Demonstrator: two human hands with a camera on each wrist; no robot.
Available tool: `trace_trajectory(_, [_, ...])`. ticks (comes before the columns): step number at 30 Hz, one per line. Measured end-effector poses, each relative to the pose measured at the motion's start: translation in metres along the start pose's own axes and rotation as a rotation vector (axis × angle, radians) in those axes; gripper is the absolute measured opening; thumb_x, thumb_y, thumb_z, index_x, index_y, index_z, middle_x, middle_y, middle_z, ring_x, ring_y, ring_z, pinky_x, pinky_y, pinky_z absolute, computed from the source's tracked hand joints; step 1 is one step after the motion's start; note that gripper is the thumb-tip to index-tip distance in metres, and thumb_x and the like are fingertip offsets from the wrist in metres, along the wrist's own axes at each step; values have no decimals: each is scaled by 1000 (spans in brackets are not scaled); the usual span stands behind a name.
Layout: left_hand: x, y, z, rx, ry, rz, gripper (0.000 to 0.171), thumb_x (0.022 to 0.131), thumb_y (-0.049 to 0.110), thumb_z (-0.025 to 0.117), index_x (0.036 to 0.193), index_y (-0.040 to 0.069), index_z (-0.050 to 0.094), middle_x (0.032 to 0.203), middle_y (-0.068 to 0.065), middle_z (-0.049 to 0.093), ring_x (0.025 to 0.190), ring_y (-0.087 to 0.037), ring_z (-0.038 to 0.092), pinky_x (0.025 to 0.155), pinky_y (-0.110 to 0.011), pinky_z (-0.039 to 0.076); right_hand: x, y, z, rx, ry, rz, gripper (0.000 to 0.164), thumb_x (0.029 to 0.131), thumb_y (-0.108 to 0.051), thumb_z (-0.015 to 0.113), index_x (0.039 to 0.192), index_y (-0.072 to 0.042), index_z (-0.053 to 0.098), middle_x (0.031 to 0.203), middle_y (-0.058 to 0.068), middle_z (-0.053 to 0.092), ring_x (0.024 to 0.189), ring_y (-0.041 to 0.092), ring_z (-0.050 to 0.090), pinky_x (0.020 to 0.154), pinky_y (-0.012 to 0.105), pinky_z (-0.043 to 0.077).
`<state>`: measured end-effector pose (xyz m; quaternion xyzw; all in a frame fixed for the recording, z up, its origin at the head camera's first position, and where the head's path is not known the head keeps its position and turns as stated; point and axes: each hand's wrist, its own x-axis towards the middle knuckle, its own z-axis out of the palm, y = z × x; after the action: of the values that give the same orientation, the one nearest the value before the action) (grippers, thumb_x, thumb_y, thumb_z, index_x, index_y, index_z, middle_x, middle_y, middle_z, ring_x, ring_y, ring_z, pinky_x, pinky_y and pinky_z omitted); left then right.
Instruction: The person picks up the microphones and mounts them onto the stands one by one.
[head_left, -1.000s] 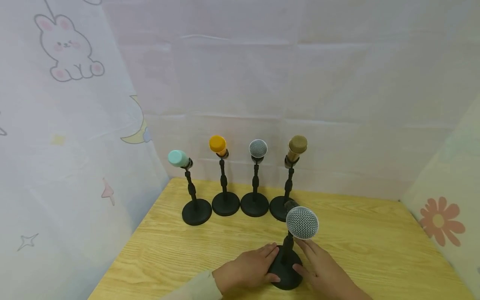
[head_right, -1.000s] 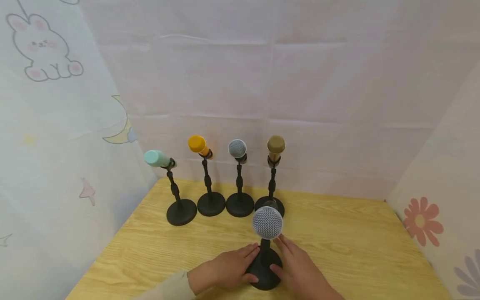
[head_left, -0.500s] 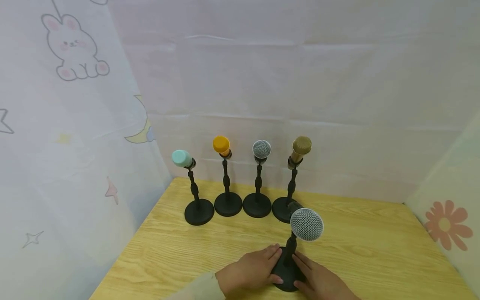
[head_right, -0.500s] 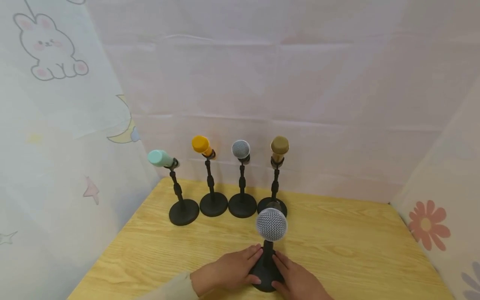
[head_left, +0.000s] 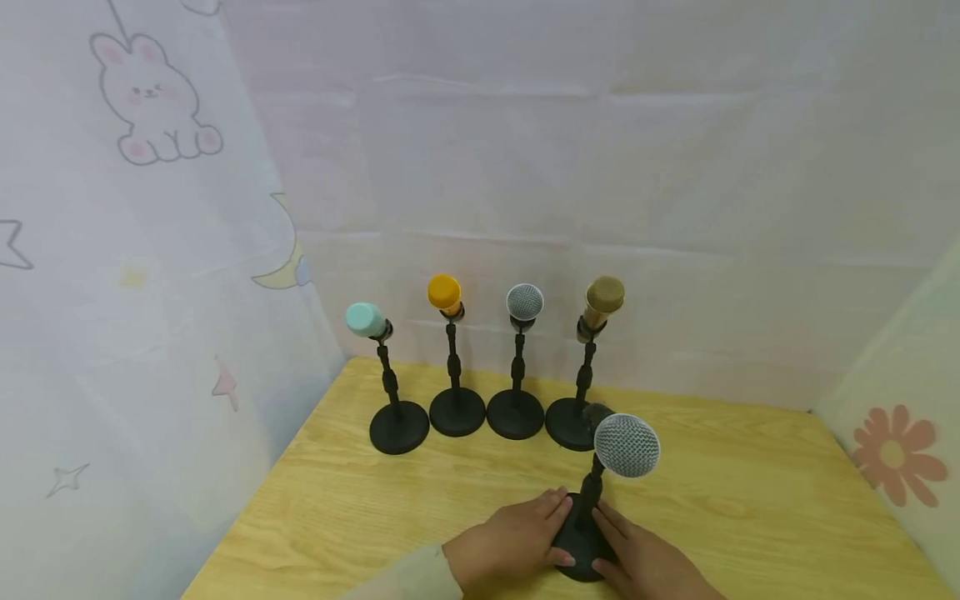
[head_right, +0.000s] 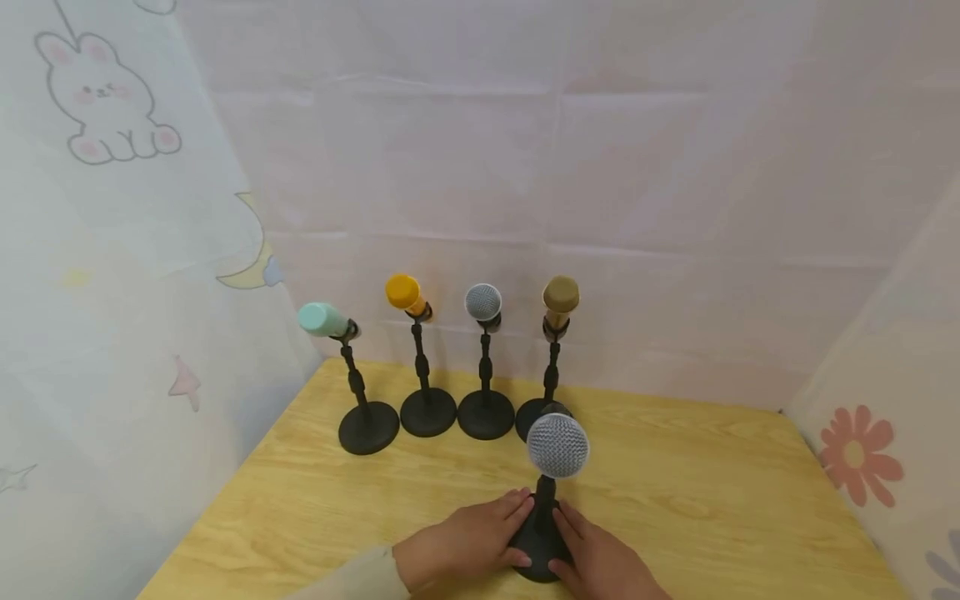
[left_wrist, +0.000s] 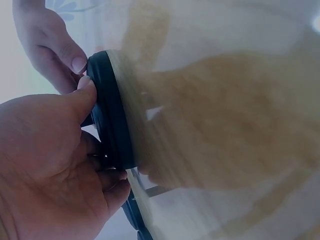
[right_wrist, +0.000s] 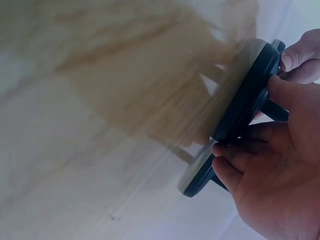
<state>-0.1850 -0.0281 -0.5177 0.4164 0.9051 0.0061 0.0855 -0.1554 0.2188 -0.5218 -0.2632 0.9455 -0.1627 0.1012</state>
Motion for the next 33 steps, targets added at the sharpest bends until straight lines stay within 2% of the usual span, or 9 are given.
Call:
trace_trajectory(8, [11,2,-1,22,-11,-6,80,101,65,31,162,14,26,167,0,23,152,-9,23,118,-21,30,-1,4,-3,4,33,26,82,96,-59,60,147,4,49,152,23,46,124,42,60,95,56,52])
trace_trajectory(13, [18,4,-4,12,-22,-20,80,101,65,31,162,15,25,168,1,22,152,-9,22,118,-21,28,-2,3,-8,6,43,52,78,95,-53,64,145,5,51,150,24,48,123,42,60,95,57,51])
trace_trajectory(22, [32,8,-6,17,-15,-25,79,101,65,33,162,16,26,168,1,22,152,-8,24,117,-20,29,0,9,-11,25,39,160,74,94,-47,69,146,3,51,152,21,47,126,42,58,99,57,49])
trace_trajectory(33, [55,12,-9,9,-41,-70,79,99,67,33,162,20,25,167,6,20,151,-4,22,116,-18,31,-2,24,-16,8,58,142,72,98,-46,63,146,7,49,153,25,43,128,44,56,99,57,48])
